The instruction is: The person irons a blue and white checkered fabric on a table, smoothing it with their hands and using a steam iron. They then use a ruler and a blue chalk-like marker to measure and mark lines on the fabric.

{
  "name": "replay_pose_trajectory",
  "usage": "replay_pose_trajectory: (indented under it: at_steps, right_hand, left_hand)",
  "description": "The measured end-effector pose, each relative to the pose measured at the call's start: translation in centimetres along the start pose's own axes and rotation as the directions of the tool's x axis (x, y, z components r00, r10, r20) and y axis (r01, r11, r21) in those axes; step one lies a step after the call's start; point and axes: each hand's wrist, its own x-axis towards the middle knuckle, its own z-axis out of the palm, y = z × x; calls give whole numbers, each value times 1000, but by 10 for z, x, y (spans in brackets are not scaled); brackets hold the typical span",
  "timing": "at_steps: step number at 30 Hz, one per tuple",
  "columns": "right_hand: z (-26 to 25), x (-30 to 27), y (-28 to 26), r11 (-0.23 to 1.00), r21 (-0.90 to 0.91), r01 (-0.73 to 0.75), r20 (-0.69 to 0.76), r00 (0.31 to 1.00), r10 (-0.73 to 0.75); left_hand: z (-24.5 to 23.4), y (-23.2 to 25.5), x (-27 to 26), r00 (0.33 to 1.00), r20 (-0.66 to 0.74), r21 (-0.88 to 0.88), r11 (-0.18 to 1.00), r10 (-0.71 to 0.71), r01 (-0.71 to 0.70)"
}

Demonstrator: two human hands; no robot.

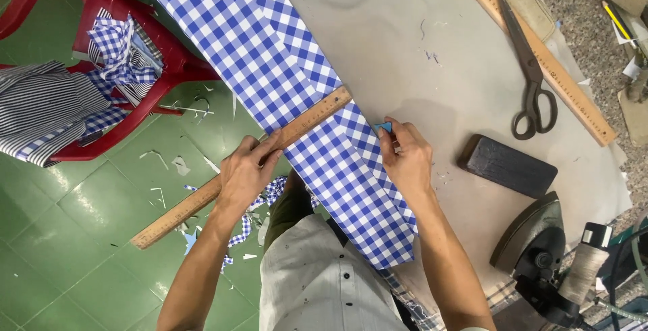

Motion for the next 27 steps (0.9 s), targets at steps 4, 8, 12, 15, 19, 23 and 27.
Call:
replay_pose_trajectory:
  at_steps: [4,8,12,15,19,23,27]
  right_hand:
    - [8,4,-3,1000,-9,-11,18,1000,11]
    - [24,13,-11,1000,11,23,16,1000,-23]
    - [49,17,-9,996,15,87,23,996,-87]
    - [56,27,-19,994,5,108,40,993,-109]
    - [60,29,-17,995,-34,95,79,993,-92]
    - [63,30,-13,994,-39,101,79,992,-97]
    - [62,30,-13,996,-32,86,96,992,-82]
  left_hand:
    - [-2,-2,2,999,41,-16,999,-27,28]
    - [0,-4,6,998,51,0,999,-36,36]
    - [0,-4,6,999,30,6,1000,-28,28]
    - [4,-8,4,1000,4,15,1000,-5,5]
    - [-4,-3,6,1000,14,-24,1000,-19,19]
    - [2,-6,5,1000,4,7,1000,-9,9]
    - [1,-6,6,999,33,0,1000,-10,10]
